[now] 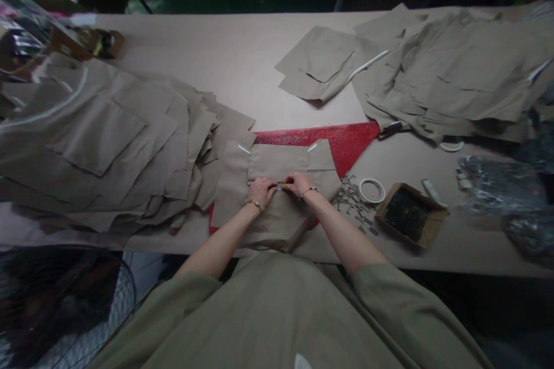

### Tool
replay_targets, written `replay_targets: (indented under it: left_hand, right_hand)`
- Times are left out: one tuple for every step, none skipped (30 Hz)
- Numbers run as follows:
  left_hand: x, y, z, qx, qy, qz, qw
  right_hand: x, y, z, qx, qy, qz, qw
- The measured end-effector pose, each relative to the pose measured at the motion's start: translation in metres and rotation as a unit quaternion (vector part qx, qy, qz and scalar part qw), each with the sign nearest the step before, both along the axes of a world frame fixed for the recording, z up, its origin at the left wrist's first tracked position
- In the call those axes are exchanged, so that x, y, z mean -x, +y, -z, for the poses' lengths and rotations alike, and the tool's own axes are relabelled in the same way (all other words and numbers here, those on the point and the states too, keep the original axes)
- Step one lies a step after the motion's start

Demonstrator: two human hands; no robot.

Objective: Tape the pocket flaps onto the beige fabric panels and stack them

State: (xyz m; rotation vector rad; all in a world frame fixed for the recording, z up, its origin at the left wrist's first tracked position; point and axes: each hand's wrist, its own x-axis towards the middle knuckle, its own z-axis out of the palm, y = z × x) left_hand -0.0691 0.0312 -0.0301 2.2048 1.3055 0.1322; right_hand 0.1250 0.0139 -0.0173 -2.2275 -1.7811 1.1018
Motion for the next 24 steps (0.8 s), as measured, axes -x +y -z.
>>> replay_targets:
  left_hand:
    - [0.0, 0.001, 0.0, 0.003, 0.004, -0.004, 1.0]
    - [-0.001, 0.001, 0.0, 0.007, 0.008, -0.006, 1.0]
    - [-0.001, 0.002, 0.0, 0.01, 0.01, -0.007, 1.0]
    - [-0.002, 0.002, -0.001, 0.013, 0.012, -0.006, 1.0]
    - [-0.003, 0.002, -0.001, 0.016, 0.013, -0.006, 1.0]
    - [-0.003, 0.002, -0.002, 0.019, 0.015, -0.006, 1.0]
    - [-0.004, 0.002, -0.003, 0.022, 0.017, -0.007, 1.0]
    - [-0.004, 0.002, -0.003, 0.025, 0.021, -0.008, 0.999]
    - [-0.005, 0.001, -0.004, 0.028, 0.026, -0.009, 0.999]
    - [-0.005, 0.001, -0.004, 0.032, 0.032, -0.01, 0.999]
    - [-0.005, 0.001, -0.005, 0.037, 0.037, -0.01, 0.999]
    - [-0.004, 0.002, -0.006, 0.043, 0.042, -0.008, 0.998]
    - [-0.004, 0.003, -0.007, 0.05, 0.045, -0.005, 0.998]
    - [-0.002, 0.007, -0.008, 0.06, 0.046, -0.001, 0.997]
    - [-0.001, 0.011, -0.01, 0.075, 0.042, 0.003, 0.996]
    - [0.001, 0.017, -0.013, 0.095, 0.035, 0.006, 0.995]
    - [0.003, 0.023, -0.015, 0.118, 0.026, 0.007, 0.993]
    - [0.004, 0.031, -0.018, 0.141, 0.018, 0.005, 0.99]
    - [0.005, 0.038, -0.021, 0.162, 0.017, 0.003, 0.987]
    - [0.004, 0.045, -0.023, 0.179, 0.024, 0.001, 0.984]
    - [0.003, 0.051, -0.026, 0.19, 0.041, 0.0, 0.981]
    - [0.0, 0.056, -0.028, 0.196, 0.064, -0.002, 0.979]
    - [-0.003, 0.06, -0.03, 0.2, 0.089, -0.004, 0.976]
    - [-0.007, 0.062, -0.032, 0.204, 0.112, -0.006, 0.973]
  right_hand:
    - [0.0, 0.001, 0.0, 0.005, -0.002, 0.001, 1.0]
    - [-0.001, 0.003, -0.001, 0.009, -0.001, 0.001, 1.0]
    - [-0.002, 0.004, -0.001, 0.015, 0.003, 0.0, 1.0]
    - [-0.003, 0.006, -0.001, 0.022, 0.007, -0.002, 1.0]
    - [-0.005, 0.008, -0.001, 0.03, 0.012, -0.005, 0.999]
    - [-0.006, 0.01, -0.001, 0.036, 0.017, -0.009, 0.999]
    - [-0.007, 0.012, -0.001, 0.042, 0.02, -0.014, 0.999]
    - [-0.007, 0.014, -0.002, 0.049, 0.019, -0.02, 0.998]
    - [-0.007, 0.016, -0.003, 0.058, 0.013, -0.026, 0.998]
    - [-0.006, 0.018, -0.005, 0.069, 0.004, -0.03, 0.997]
    - [-0.004, 0.021, -0.007, 0.082, -0.01, -0.034, 0.996]
    - [-0.002, 0.023, -0.009, 0.095, -0.028, -0.037, 0.994]
    - [0.002, 0.026, -0.013, 0.107, -0.047, -0.041, 0.992]
    - [0.005, 0.029, -0.016, 0.117, -0.065, -0.043, 0.99]
    - [0.009, 0.031, -0.019, 0.125, -0.082, -0.045, 0.988]
    - [0.013, 0.034, -0.023, 0.133, -0.097, -0.045, 0.985]
    - [0.016, 0.036, -0.026, 0.139, -0.109, -0.042, 0.983]
    - [0.019, 0.039, -0.029, 0.147, -0.119, -0.037, 0.981]
    - [0.021, 0.04, -0.031, 0.156, -0.125, -0.032, 0.979]
    - [0.023, 0.041, -0.033, 0.164, -0.128, -0.026, 0.978]
    - [0.025, 0.041, -0.035, 0.167, -0.125, -0.023, 0.978]
    - [0.026, 0.041, -0.036, 0.166, -0.118, -0.021, 0.979]
    - [0.028, 0.039, -0.036, 0.162, -0.111, -0.02, 0.98]
    - [0.03, 0.037, -0.037, 0.156, -0.105, -0.02, 0.982]
